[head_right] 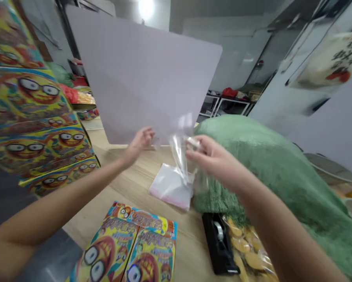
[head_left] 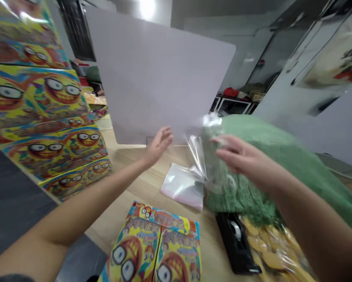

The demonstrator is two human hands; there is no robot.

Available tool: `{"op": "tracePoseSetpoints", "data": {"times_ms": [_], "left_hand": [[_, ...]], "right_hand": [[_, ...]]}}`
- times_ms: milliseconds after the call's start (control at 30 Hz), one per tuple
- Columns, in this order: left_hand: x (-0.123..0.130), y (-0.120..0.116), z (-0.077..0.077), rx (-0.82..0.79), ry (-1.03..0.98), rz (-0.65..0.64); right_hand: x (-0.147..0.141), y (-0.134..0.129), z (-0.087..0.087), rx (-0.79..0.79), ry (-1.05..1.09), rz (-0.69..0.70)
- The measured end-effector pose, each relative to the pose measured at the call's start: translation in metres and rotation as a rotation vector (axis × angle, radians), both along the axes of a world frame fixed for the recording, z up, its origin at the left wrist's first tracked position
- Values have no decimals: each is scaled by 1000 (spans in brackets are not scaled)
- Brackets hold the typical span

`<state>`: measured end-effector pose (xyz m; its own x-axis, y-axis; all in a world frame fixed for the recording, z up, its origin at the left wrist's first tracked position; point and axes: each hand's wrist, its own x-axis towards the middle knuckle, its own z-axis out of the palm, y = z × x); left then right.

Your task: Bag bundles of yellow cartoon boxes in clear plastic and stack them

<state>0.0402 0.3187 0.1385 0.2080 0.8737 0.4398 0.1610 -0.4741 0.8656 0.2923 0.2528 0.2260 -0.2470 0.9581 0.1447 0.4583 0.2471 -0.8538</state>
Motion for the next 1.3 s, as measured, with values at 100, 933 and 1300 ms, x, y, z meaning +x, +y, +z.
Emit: {"op": "tracePoseSetpoints", "data": {"times_ms": [100, 933, 1300], "left_hand": [[-28, -62, 67, 29, -201, -151], [-140, -362, 24, -233, -284, 746], [-135, -324, 5, -66, 77, 885]], "right_hand": [[-31, -69, 6, -262, 184, 234], [-169, -197, -50, -344, 145, 494], [-174, -185, -72, -409, 321, 381]]}}
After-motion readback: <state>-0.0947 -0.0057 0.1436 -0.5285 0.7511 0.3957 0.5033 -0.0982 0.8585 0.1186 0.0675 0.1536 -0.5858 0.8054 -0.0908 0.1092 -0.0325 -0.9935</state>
